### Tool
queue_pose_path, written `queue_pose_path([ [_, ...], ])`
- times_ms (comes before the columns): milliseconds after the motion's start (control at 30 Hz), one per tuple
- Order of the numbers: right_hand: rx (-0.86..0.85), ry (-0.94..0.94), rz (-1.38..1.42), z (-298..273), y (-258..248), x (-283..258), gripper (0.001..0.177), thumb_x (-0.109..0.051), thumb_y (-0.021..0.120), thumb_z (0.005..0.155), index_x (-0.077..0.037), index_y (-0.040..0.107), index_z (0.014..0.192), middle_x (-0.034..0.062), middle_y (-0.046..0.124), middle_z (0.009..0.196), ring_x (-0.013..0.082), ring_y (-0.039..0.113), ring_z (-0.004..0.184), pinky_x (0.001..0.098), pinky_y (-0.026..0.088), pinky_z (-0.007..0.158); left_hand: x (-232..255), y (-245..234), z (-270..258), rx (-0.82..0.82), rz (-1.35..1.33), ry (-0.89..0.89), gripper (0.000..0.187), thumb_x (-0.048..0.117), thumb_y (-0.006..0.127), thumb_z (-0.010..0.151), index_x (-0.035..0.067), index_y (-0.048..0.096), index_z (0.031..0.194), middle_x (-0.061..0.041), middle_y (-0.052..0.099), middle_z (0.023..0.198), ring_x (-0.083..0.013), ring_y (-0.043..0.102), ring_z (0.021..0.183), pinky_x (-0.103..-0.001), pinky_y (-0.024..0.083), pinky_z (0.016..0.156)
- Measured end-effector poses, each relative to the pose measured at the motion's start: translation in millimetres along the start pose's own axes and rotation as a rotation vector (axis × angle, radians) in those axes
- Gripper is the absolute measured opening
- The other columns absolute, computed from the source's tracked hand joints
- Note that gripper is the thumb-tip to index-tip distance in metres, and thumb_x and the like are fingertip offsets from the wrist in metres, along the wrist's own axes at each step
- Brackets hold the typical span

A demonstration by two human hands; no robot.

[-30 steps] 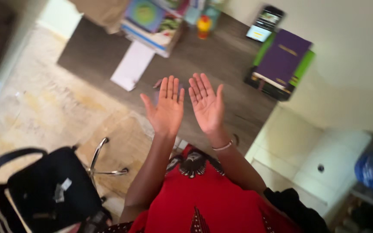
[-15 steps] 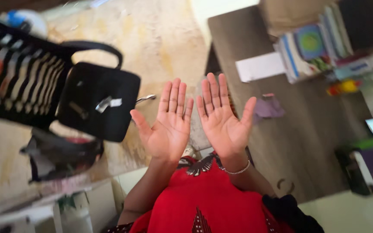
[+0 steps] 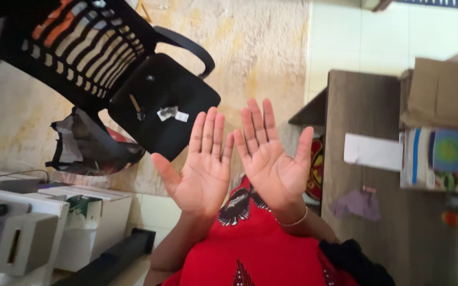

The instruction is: The person sorts various household items, including a bible, electronic boxes, and stationery, by placing them into a desk drawer and a plastic container.

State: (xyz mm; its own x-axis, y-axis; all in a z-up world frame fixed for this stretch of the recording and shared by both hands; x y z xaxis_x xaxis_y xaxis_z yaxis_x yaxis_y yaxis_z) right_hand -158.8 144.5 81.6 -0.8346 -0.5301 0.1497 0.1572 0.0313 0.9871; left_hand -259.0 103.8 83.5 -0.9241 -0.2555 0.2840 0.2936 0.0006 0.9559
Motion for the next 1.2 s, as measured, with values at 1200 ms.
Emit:
queue_pose_path([
  [1200,0.038,0.253,0.022,441,10,-101,0.074,-0.055,0.051,0.105,-0.017,0.032,0.166,0.0042,0.029,0.173,0.0192,0.027,0.158,0.0432,0.015,0.132,35,-20,415,0.011,0.006,0.250,0.117,0.072,0.059,0.092,-0.001,0.006,0.167,-0.014,0.009,0.177,-0.0252,0.010,0.164,-0.045,0.011,0.133],
])
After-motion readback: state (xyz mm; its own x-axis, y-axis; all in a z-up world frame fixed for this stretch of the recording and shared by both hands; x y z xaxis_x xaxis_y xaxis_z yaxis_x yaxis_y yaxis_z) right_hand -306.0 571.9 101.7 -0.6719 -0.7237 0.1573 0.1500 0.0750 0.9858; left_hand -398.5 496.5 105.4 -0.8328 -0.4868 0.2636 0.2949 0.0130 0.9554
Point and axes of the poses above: each hand's wrist, its own z-axis towards the middle knuckle, its own y-axis out of the palm, x = y × z, the point moved 10 cm from there along z, towards the middle knuckle
